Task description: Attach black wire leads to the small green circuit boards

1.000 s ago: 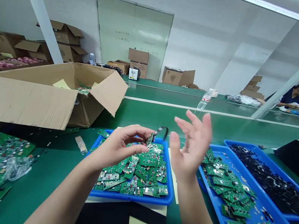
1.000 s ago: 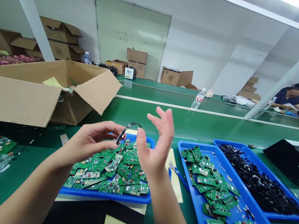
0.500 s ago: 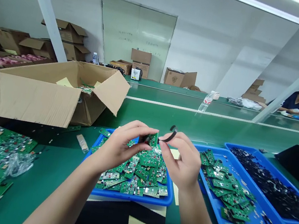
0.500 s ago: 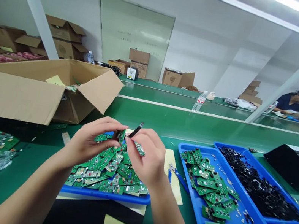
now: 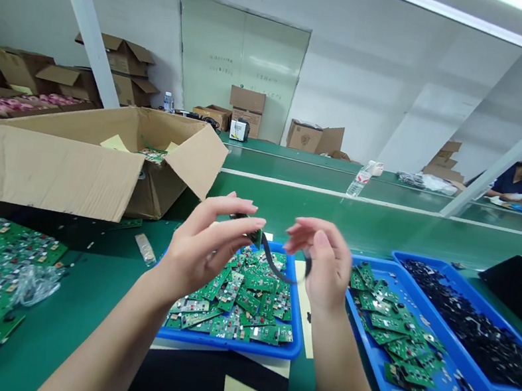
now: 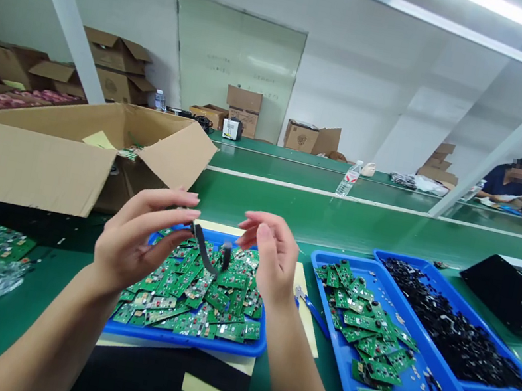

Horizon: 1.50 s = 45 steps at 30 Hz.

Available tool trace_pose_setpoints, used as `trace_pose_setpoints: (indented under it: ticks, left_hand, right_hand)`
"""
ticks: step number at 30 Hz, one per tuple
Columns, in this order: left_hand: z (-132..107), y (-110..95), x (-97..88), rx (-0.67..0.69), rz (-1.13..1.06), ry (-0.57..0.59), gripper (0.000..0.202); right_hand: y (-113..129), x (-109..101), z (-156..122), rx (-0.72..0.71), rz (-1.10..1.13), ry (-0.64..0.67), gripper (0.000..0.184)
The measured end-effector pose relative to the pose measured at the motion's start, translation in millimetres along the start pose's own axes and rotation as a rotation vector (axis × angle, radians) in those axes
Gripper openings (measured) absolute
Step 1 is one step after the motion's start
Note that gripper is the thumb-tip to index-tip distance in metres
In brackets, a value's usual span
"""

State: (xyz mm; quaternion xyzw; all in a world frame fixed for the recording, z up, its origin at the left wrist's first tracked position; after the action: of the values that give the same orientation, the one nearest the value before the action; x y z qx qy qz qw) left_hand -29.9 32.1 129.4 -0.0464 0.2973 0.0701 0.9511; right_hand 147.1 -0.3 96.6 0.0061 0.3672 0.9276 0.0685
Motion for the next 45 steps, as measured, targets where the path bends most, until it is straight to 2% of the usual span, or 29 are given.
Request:
trace_pose_setpoints:
  ticks: [2, 3, 5, 10, 18, 23, 33, 36, 38, 40, 42, 45]
  left_hand:
    - [-1.1, -2.0, 2.5, 0.023, 0.031, 0.033, 0.038]
    - [-1.7, -2.4, 3.9, 0.034, 0.044, 0.042, 0.038]
    - [-2.4, -2.1, 6.5, 0.047, 0.068, 0.050, 0.038]
    - [-2.2, -0.5, 8.5, 0.047, 0.114, 0.057, 0.038]
    - [-1.5, -1.5, 11.5, 0.004, 0.015, 0.120, 0.041]
    - [1.5, -1.2, 14.3, 0.020, -0.089, 0.141, 0.042]
    - [0.5, 1.1, 16.3, 0.007, -0.182, 0.226, 0.044]
    - [0.5, -2.6, 20.1, -0.032, -0.276, 0.310, 0.043]
    - [1.1, -5.2, 20.9, -0.076, -0.333, 0.330, 0.041]
    - [1.7, -6.6, 17.8, -0.129, -0.370, 0.290, 0.039]
    - [1.8, -5.3, 11.6, -0.202, -0.404, 0.200, 0.038]
    - [0.9, 0.0, 5.4, -0.348, -0.501, 0.105, 0.034]
  right_hand:
    - [-8.5, 10.2, 1.5, 0.182, 0.176, 0.201, 0.038]
    - [-8.8, 15.2, 0.8, 0.230, 0.233, 0.288, 0.039]
    - [-5.0, 21.4, -1.8, 0.281, 0.283, 0.368, 0.032]
    - [4.4, 25.8, -6.5, 0.340, 0.331, 0.367, 0.019]
    - [-7.3, 31.2, -5.7, 0.497, 0.534, 0.450, 0.025]
    - [-13.0, 35.0, -4.2, 0.514, 0.658, 0.454, 0.027]
    - [-17.0, 33.5, -6.1, 0.432, 0.574, 0.416, 0.025]
    - [-16.1, 28.2, -5.9, 0.373, 0.407, 0.392, 0.026]
    - [-14.4, 23.3, -4.8, 0.334, 0.199, 0.347, 0.024]
    - [-12.5, 19.7, -3.0, 0.309, -0.040, 0.322, 0.022]
    - [-10.7, 17.1, -0.4, 0.277, -0.183, 0.303, 0.019]
    - [-4.3, 7.7, 3.0, 0.127, -0.145, 0.114, 0.008]
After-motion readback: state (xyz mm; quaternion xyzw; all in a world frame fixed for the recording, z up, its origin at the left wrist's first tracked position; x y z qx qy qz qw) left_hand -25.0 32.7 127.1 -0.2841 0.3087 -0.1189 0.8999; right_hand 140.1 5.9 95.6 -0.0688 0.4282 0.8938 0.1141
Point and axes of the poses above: each hand's wrist, its own z-axis towards the middle knuckle, its own x-axis out of the palm, y = z × x, the point moved 4 cm from there along z, towards the middle knuckle, and after that the axes turned 12 degrees about y, right-handed, at the moved point
